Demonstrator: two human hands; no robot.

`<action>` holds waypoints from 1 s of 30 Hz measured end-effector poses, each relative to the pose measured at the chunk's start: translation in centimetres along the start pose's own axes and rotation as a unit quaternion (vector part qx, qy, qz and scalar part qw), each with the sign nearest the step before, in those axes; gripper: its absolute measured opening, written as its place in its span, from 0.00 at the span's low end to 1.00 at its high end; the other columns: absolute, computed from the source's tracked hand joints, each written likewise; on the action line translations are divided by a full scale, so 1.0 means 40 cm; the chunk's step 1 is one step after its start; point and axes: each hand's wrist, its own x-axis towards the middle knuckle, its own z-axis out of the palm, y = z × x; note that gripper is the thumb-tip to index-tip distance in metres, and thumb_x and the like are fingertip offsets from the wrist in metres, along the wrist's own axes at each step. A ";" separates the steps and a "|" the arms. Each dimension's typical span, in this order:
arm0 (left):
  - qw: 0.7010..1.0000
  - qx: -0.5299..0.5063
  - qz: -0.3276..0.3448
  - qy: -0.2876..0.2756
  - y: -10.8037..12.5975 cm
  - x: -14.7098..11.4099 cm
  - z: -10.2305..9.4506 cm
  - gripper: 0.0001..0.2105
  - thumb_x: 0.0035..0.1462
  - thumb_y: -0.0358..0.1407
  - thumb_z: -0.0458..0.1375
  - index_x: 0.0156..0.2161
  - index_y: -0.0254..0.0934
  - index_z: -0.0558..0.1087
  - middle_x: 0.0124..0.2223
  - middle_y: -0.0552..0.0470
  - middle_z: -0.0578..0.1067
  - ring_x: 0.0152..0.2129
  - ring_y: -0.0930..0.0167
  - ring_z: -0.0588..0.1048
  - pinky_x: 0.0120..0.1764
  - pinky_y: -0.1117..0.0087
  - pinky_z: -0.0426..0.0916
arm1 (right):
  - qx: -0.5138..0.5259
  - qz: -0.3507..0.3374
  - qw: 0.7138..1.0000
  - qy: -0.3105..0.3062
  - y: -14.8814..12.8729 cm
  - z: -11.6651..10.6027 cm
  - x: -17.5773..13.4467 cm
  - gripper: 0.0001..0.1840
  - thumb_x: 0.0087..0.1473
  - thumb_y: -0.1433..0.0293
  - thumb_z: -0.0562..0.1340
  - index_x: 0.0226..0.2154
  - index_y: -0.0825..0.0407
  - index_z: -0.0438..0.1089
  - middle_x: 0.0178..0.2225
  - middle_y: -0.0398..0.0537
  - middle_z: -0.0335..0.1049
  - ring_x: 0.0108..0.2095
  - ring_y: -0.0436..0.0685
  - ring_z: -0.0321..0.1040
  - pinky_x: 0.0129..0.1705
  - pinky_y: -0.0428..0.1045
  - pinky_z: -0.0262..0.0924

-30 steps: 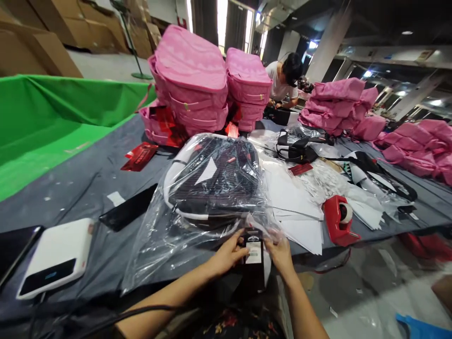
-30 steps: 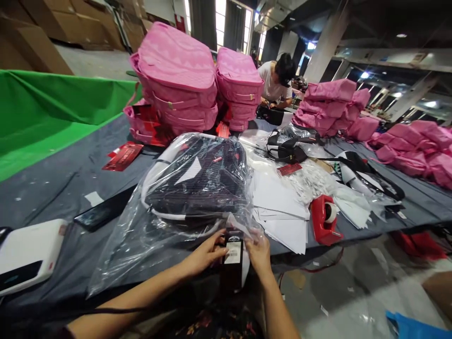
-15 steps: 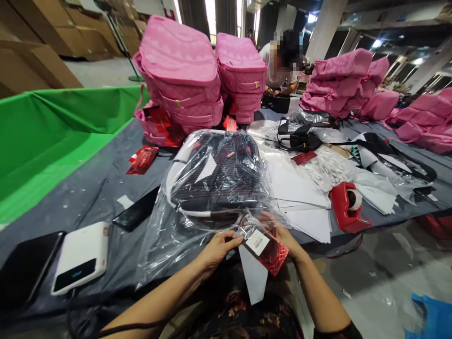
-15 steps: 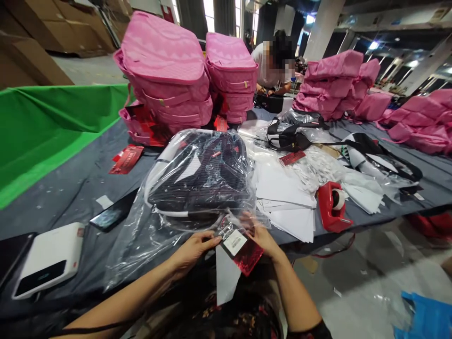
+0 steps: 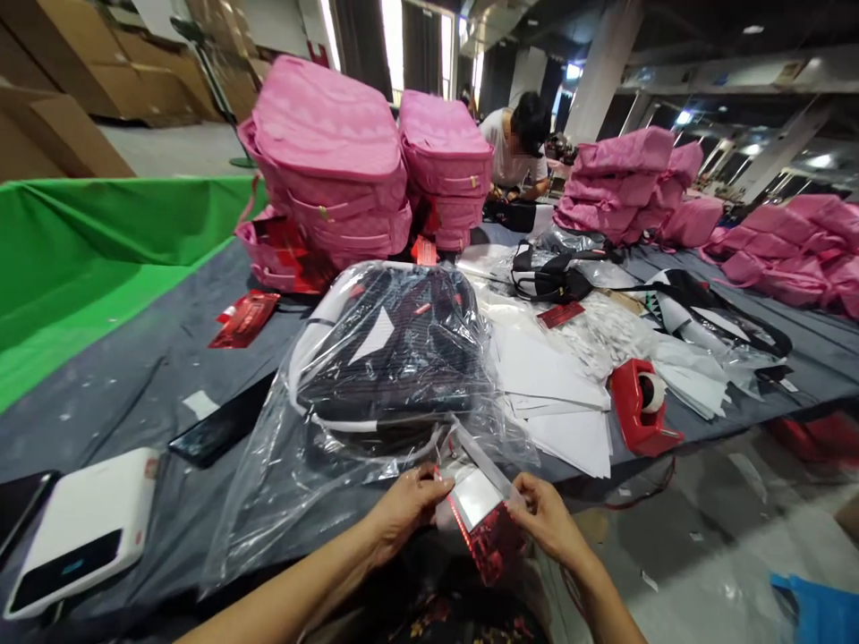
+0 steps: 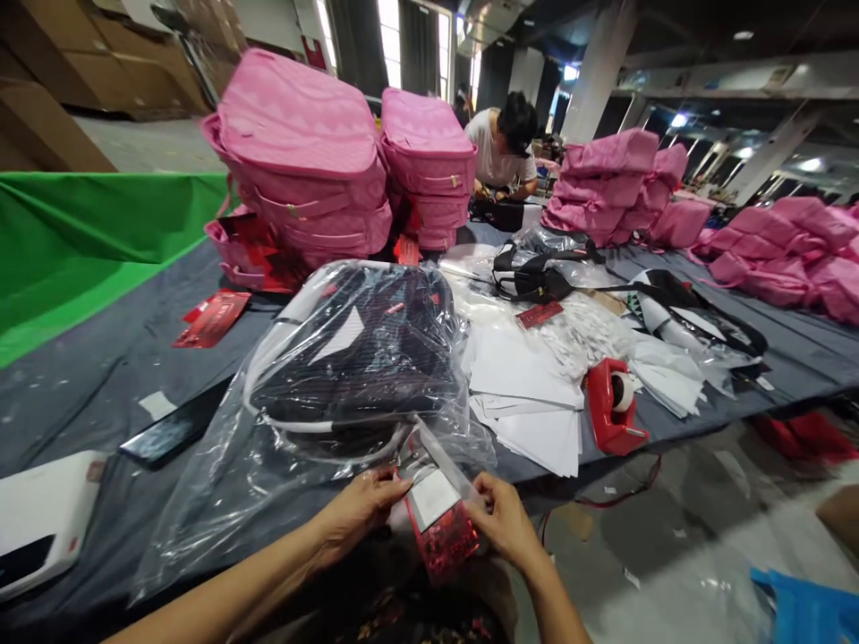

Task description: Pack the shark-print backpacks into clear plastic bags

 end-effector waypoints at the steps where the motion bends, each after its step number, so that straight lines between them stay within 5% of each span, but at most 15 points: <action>1: 1.000 0.024 0.009 -0.017 -0.006 0.001 0.004 0.27 0.37 0.49 0.75 0.38 0.35 0.74 0.31 0.51 0.79 0.26 0.69 0.77 0.30 0.71 0.71 | -0.018 0.006 1.000 0.006 0.007 0.000 -0.001 0.17 0.57 0.55 0.60 0.28 0.50 0.59 0.21 0.35 0.54 0.23 0.48 0.51 0.26 0.44 0.46; 4: 0.985 0.162 0.010 -0.057 -0.018 -0.002 0.019 0.31 0.38 0.60 0.68 0.36 0.34 0.73 0.26 0.52 0.74 0.21 0.72 0.73 0.24 0.72 0.67 | -0.071 -0.007 0.997 0.034 0.014 -0.002 -0.004 0.16 0.60 0.54 0.56 0.34 0.50 0.62 0.19 0.33 0.51 0.21 0.49 0.50 0.25 0.45 0.45; 7: 0.950 0.309 -0.010 -0.048 -0.023 -0.003 0.029 0.30 0.43 0.67 0.56 0.29 0.38 0.67 0.20 0.57 0.66 0.17 0.70 0.71 0.22 0.70 0.66 | -0.086 -0.026 0.995 0.050 0.005 -0.005 -0.009 0.21 0.64 0.52 0.50 0.35 0.51 0.66 0.24 0.39 0.61 0.26 0.52 0.60 0.30 0.45 0.53; 10: 0.920 0.390 -0.012 -0.046 -0.019 -0.005 0.028 0.25 0.51 0.60 0.55 0.23 0.40 0.61 0.17 0.55 0.65 0.18 0.66 0.73 0.23 0.67 0.67 | -0.137 -0.016 0.988 0.074 0.001 0.004 -0.010 0.21 0.59 0.50 0.57 0.29 0.50 0.67 0.27 0.42 0.66 0.29 0.54 0.63 0.33 0.46 0.55; 13: 0.878 0.475 0.030 -0.043 0.006 -0.016 0.030 0.18 0.52 0.47 0.62 0.21 0.38 0.64 0.21 0.49 0.71 0.29 0.59 0.77 0.33 0.64 0.69 | -0.176 -0.029 0.973 0.149 0.012 0.031 -0.013 0.17 0.54 0.54 0.60 0.26 0.50 0.64 0.25 0.42 0.64 0.27 0.53 0.61 0.31 0.46 0.54; 15: 0.808 0.574 0.130 -0.041 0.035 -0.020 0.043 0.11 0.57 0.39 0.60 0.26 0.37 0.70 0.29 0.44 0.75 0.37 0.57 0.77 0.41 0.62 0.68 | -0.161 -0.044 0.970 0.176 0.021 0.051 -0.021 0.13 0.57 0.59 0.57 0.26 0.49 0.62 0.24 0.40 0.62 0.24 0.51 0.59 0.28 0.45 0.52; 16: 0.746 0.632 0.204 -0.054 0.052 -0.017 0.054 0.07 0.60 0.35 0.57 0.32 0.36 0.73 0.34 0.42 0.77 0.40 0.57 0.77 0.44 0.61 0.67 | -0.151 -0.052 0.970 0.186 0.024 0.061 -0.026 0.12 0.57 0.61 0.56 0.26 0.49 0.60 0.23 0.39 0.60 0.22 0.50 0.58 0.26 0.44 0.51; 19: 0.498 0.735 0.431 -0.164 0.101 0.019 0.101 0.13 0.64 0.29 0.52 0.52 0.38 0.73 0.55 0.39 0.74 0.51 0.58 0.72 0.52 0.60 0.63 | -0.148 -0.085 0.960 0.221 0.031 0.089 -0.048 0.04 0.55 0.67 0.55 0.29 0.48 0.59 0.22 0.38 0.60 0.20 0.50 0.60 0.25 0.44 0.53; 21: 0.403 0.729 0.502 -0.233 0.127 0.056 0.133 0.12 0.63 0.28 0.56 0.50 0.39 0.74 0.59 0.42 0.72 0.55 0.59 0.69 0.55 0.60 0.60 | -0.172 -0.117 0.950 0.232 0.039 0.111 -0.071 0.01 0.53 0.70 0.54 0.31 0.48 0.61 0.23 0.39 0.63 0.22 0.51 0.64 0.27 0.44 0.56; 23: 0.364 0.725 0.509 -0.288 0.142 0.086 0.155 0.05 0.62 0.28 0.58 0.39 0.38 0.77 0.47 0.44 0.78 0.48 0.62 0.72 0.50 0.63 0.61 | -0.201 -0.155 0.938 0.234 0.057 0.134 -0.105 0.05 0.53 0.73 0.54 0.34 0.48 0.63 0.25 0.42 0.67 0.22 0.51 0.66 0.27 0.44 0.59; 26: 0.337 0.727 0.476 -0.362 0.143 0.094 0.155 0.08 0.60 0.27 0.60 0.30 0.40 0.74 0.28 0.49 0.75 0.34 0.65 0.72 0.39 0.65 0.61 | -0.241 -0.225 0.920 0.214 0.092 0.154 -0.167 0.08 0.56 0.74 0.55 0.37 0.47 0.67 0.25 0.43 0.71 0.22 0.53 0.68 0.27 0.45 0.61; 30: 0.325 0.722 0.471 -0.389 0.131 0.057 0.114 0.10 0.62 0.27 0.56 0.30 0.40 0.75 0.24 0.48 0.74 0.25 0.65 0.69 0.33 0.63 0.60 | -0.265 -0.378 0.868 0.182 0.076 0.114 -0.178 0.10 0.58 0.67 0.61 0.44 0.43 0.71 0.29 0.45 0.76 0.27 0.57 0.73 0.31 0.50 0.68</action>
